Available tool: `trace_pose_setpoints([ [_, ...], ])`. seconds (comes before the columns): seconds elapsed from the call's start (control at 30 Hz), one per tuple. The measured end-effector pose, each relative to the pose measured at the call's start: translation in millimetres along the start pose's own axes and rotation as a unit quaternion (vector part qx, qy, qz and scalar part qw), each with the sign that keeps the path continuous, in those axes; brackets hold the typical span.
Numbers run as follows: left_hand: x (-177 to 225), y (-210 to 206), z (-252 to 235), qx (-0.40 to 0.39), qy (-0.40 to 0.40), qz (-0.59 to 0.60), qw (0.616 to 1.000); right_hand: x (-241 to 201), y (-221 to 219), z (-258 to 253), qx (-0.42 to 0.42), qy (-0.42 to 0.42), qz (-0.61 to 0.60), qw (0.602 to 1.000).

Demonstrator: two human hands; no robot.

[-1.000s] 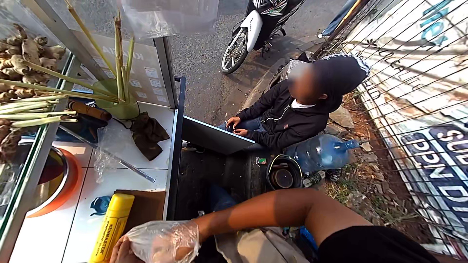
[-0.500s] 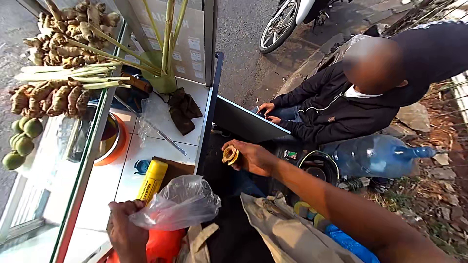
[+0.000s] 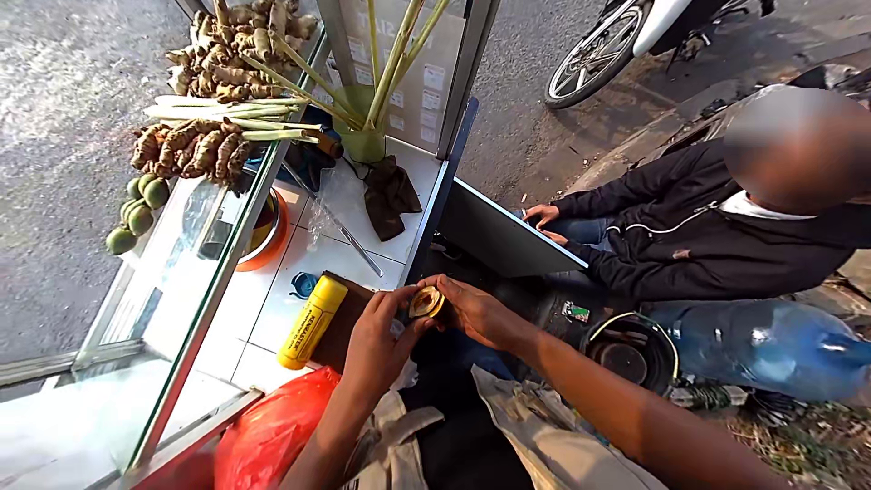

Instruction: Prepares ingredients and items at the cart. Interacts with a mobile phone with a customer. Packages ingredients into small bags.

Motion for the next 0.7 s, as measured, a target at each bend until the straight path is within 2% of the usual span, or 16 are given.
trace_pose_setpoints([
  [0.17, -6.0, 5.4, 2.5, 0.026, -0.018, 0.038, 0.999, 0.1, -7.4, -4.4, -0.021, 0.016, 0.016, 1.0],
  [0.3, -19.0, 13.3, 3.9, 0.048, 0.014, 0.127, 0.991, 0.5, -12.5, -8.6, -0.026, 0.022, 0.035, 0.999],
  [0.4, -28.4, 21.4, 6.0, 0.065, 0.038, 0.151, 0.986, -1.9, -6.1, -10.6, -0.002, 0.041, 0.072, 0.997],
  [0.47, -35.5, 25.6, 7.6, 0.061, 0.052, 0.154, 0.985, -9.0, 2.2, -12.5, 0.039, 0.059, 0.145, 0.987],
  [0.6, -49.3, 17.2, 11.9, -0.004, 0.1, 0.175, 0.979, -30.5, 5.2, -11.3, 0.097, 0.152, 0.271, 0.946],
  [0.7, -52.3, 9.4, 14.1, -0.022, 0.125, 0.225, 0.966, -33.4, -12.6, -13.5, 0.043, 0.22, 0.283, 0.933],
])
Point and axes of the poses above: each hand's wrist, its own z-axis away from the middle knuckle, its own y-axis out of the back of the hand, x = y × z, the point moved 10 cm from there along -z, towards the middle knuckle, and after that the axes turned 6 degrees about y, right-handed, at the moved point
